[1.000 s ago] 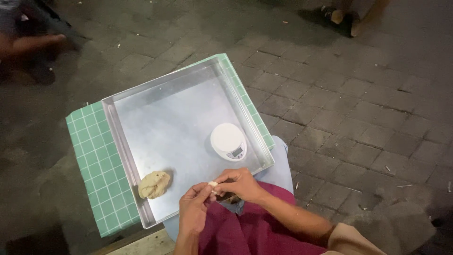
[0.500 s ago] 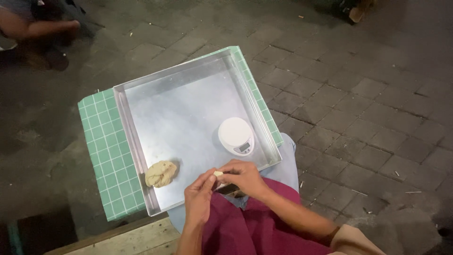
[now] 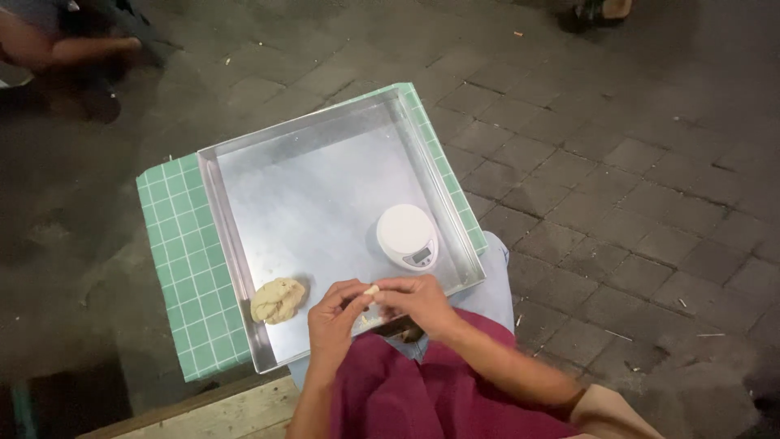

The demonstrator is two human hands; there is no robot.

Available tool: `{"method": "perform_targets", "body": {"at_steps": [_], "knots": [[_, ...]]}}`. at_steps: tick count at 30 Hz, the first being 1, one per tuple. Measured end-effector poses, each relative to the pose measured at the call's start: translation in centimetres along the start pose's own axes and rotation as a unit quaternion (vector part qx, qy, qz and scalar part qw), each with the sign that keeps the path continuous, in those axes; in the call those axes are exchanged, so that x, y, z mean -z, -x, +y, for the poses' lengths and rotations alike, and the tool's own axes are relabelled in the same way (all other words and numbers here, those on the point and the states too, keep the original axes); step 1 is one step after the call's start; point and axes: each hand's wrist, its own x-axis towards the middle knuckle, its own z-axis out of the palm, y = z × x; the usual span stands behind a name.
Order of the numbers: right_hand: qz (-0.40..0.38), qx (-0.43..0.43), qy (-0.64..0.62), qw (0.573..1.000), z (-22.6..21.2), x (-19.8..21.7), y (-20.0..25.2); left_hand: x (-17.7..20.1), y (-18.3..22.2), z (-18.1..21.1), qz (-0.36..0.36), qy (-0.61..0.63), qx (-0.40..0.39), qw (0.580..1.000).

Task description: Portioning and shaping small pieces of dough using a digital scale and a metal tray

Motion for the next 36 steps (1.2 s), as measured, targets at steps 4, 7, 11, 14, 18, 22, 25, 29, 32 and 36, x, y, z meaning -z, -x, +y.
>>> {"method": "perform_targets", "body": {"at_steps": [4, 7, 11, 14, 18, 22, 25, 29, 32, 36], "knots": [[-0.015, 0.098, 0.058, 0.993, 0.7, 0.1, 0.2, -1.5, 0.6, 0.9, 0.075, -0.020, 0.063, 0.995], [-0.037, 0.174, 0.116, 0.977, 0.5, 0.4, 0.0, -2.0, 0.7, 0.3, 0.148, 0.112, 0.165, 0.969], [-0.083, 0.298, 0.179, 0.934, 0.1, 0.6, 0.3, -0.6, 0.7, -3.9, 0.094, 0.323, 0.283, 0.898], [-0.098, 0.289, 0.173, 0.937, -0.6, 0.7, 0.2, -0.7, 0.8, -2.8, 0.065, 0.333, 0.345, 0.875], [-0.069, 0.309, 0.270, 0.909, 0.3, 1.8, -0.9, -1.0, 1.3, 0.3, 0.020, 0.307, 0.312, 0.899], [-0.059, 0.360, 0.265, 0.893, -0.1, 1.2, 0.1, -1.6, 1.6, 1.1, 0.029, 0.316, 0.282, 0.905], [-0.052, 0.358, 0.301, 0.882, -0.9, 0.8, -0.2, -1.9, 0.6, 1.2, 0.118, 0.270, 0.244, 0.924], [-0.068, 0.233, 0.187, 0.952, -0.5, 1.0, -0.1, -1.1, 0.9, -0.3, 0.087, 0.224, 0.179, 0.954], [-0.104, 0.210, 0.108, 0.966, -0.4, 1.3, -0.5, -0.6, 0.7, -0.8, 0.042, 0.254, 0.194, 0.947], [-0.114, 0.228, 0.105, 0.961, -0.4, 1.4, -0.8, -0.3, 0.9, 0.0, 0.030, 0.304, 0.320, 0.897]]}}
